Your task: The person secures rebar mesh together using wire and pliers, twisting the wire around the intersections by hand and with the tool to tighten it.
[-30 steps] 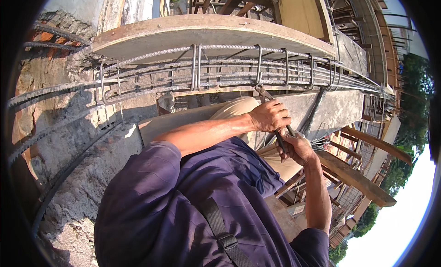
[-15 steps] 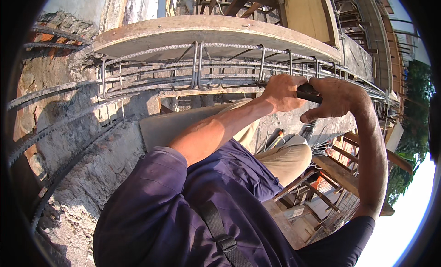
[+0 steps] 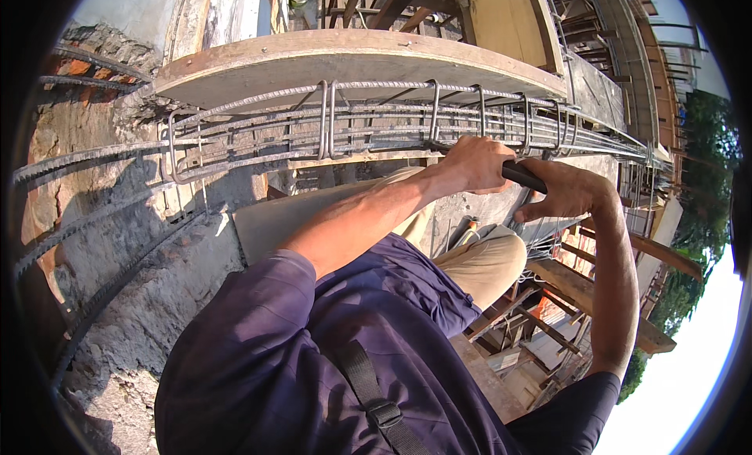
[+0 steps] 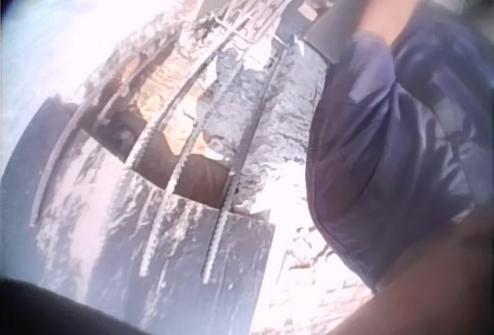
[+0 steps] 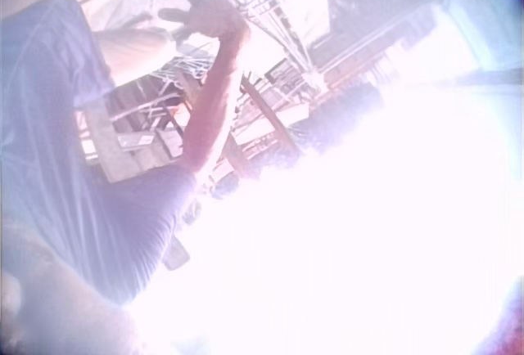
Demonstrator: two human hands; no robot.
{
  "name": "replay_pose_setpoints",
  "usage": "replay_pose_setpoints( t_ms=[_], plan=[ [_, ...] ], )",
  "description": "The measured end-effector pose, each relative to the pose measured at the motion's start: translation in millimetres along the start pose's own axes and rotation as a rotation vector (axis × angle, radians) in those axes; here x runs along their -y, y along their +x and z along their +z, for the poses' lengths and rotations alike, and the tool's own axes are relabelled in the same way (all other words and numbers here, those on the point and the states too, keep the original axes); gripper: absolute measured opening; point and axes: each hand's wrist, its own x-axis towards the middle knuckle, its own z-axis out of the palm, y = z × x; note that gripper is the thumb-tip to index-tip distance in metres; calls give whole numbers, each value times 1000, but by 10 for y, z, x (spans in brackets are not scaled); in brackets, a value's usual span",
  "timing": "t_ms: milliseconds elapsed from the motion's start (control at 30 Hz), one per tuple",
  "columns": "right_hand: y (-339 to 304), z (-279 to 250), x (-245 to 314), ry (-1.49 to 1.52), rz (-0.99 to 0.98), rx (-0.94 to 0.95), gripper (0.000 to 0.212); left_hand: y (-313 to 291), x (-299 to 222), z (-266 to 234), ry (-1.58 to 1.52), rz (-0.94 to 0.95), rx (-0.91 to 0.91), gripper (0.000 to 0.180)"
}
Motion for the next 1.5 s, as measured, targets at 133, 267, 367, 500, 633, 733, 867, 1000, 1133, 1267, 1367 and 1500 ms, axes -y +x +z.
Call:
replay_pose_setpoints(
  t_ms=[133,267,367,500,633,733,867,1000,1133,1267,1367,1500],
  plan=[
    [160,169,310,201,219,92,66,-22,-20,125,102,105,85,26],
    [391,1346,110,195,348,-344,47,-226,131,461,207,227,126,29],
    [642,2178,310,507,342,-524,34,-715,279,315,222,503,-220,58],
    [1207,2789,680,769,429,-707,36,-923,659,-157,82,125,-512,69],
    [1604,2956,670,822,427,-790,31,-616,996,-270,-256,-478,-217,54],
    [1702,2947,626,857,407,-807,32,-464,1072,-296,-236,-438,-112,42],
    [1538,2951,652,915,351,-738,34,-389,1205,-200,-372,-448,-106,37],
    [860,2480,437,1792,60,109,33,-469,1232,-219,-315,-425,-137,36],
    [733,2429,597,2379,-214,479,23,-456,1172,-198,-375,-395,-200,33],
    [854,2581,711,2505,-372,520,23,-556,977,-75,48,-194,-601,37],
    [804,2536,636,2481,-290,531,19,-976,632,20,279,218,-439,63],
    [642,2253,429,2312,-134,558,19,-1045,590,203,256,613,-80,65]
  ],
)
